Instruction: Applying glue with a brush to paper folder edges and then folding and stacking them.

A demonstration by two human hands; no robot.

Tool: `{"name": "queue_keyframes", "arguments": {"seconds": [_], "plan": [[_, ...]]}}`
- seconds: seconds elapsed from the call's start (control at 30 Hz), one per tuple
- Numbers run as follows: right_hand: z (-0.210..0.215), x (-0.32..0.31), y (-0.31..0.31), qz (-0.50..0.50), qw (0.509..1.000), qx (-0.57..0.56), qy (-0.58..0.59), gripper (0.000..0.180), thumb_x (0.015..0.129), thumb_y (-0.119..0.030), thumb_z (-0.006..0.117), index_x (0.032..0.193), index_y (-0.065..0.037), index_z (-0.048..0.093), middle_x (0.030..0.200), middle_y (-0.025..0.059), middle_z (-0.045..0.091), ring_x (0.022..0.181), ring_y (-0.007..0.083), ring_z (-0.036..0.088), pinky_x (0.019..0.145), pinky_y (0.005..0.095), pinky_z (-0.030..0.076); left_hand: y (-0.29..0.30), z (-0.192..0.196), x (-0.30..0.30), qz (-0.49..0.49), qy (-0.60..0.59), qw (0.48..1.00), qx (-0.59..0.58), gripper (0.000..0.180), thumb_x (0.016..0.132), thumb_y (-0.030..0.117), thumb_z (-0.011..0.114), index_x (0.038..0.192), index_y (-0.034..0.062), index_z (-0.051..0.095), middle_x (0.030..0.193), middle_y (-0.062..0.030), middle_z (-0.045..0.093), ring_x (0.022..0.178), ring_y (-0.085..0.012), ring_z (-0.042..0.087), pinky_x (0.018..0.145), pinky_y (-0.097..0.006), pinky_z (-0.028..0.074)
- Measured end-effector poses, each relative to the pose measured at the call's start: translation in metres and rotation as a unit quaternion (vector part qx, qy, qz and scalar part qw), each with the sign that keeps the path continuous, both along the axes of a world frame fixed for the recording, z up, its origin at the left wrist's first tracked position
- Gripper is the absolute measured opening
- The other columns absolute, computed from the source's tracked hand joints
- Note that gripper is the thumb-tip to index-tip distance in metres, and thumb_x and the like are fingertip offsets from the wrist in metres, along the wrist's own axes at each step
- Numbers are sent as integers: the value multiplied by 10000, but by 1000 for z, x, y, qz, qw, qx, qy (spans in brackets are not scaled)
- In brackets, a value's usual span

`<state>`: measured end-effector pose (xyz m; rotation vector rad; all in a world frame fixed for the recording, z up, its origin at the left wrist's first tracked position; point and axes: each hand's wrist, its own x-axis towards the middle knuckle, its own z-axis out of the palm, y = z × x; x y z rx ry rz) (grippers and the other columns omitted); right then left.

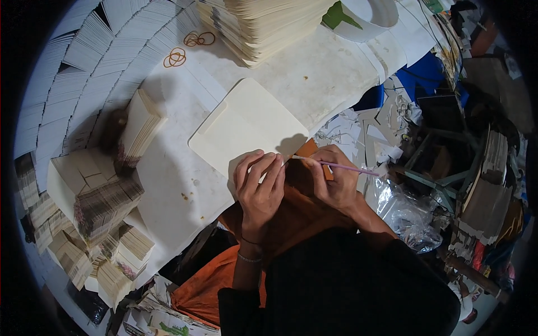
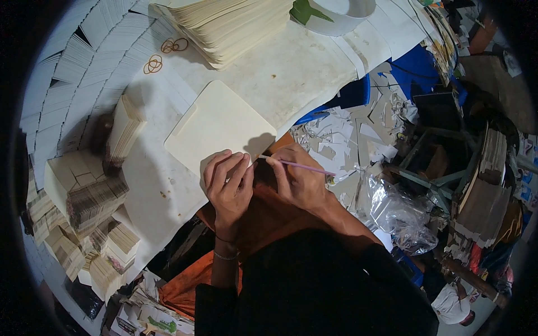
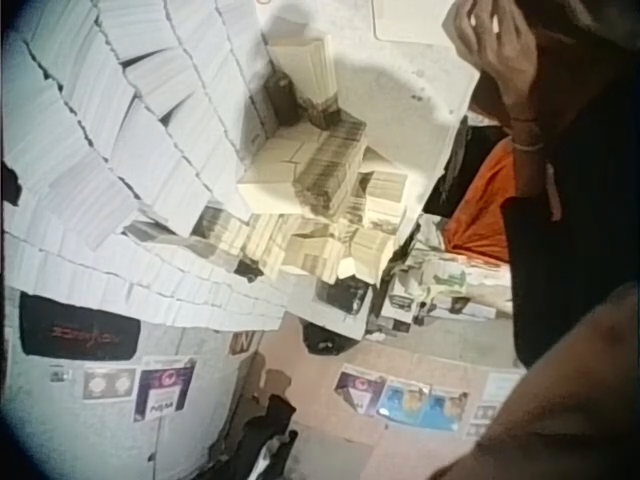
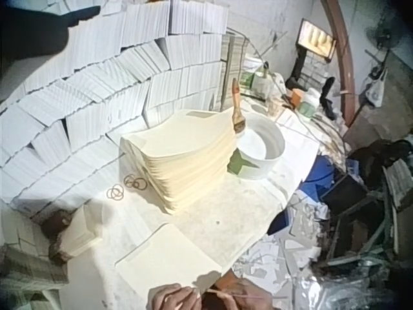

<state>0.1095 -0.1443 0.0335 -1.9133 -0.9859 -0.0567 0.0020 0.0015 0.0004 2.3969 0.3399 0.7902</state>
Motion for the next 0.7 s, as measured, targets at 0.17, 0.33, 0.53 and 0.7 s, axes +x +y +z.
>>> {"name": "queue_keyframes", "arguments": {"seconds": [0.17, 0.33, 0.53, 0.7], "plan": [[-7, 8, -3, -46, 998, -45, -22, 124, 881, 71, 717, 978, 34, 650, 888, 176, 677, 741, 328, 685, 622, 372, 540, -1, -3, -1, 2, 0, 1000, 10, 292, 749, 33, 868, 1028, 57, 787, 1075, -37, 718, 1103, -274, 639, 952, -410, 531], [-2, 11, -9, -84, 996, -7, 12, 122, 889, 83, 700, 984, 34, 642, 872, 166, 665, 713, 300, 666, 608, 353, 530, -1, 0, -2, -5, 12, 1000, 3, 309, 743, 51, 880, 1038, 54, 786, 1085, -40, 719, 1117, -264, 640, 951, -395, 530], [-13, 12, -8, -60, 998, 5, -15, 155, 882, 87, 703, 1005, 32, 626, 867, 165, 661, 713, 299, 666, 610, 359, 533, 0, 1, -2, -14, 14, 1000, 0, 317, 747, 40, 877, 1049, 40, 782, 1087, -48, 723, 1118, -265, 646, 947, -392, 540], [-11, 30, -22, -155, 988, -17, 12, 121, 910, 81, 678, 1007, 44, 616, 859, 148, 658, 705, 233, 664, 603, 322, 531, 2, 2, -4, -16, 2, 1000, 12, 307, 754, 29, 872, 1047, 34, 779, 1103, -58, 724, 1146, -273, 644, 948, -395, 556]]}}
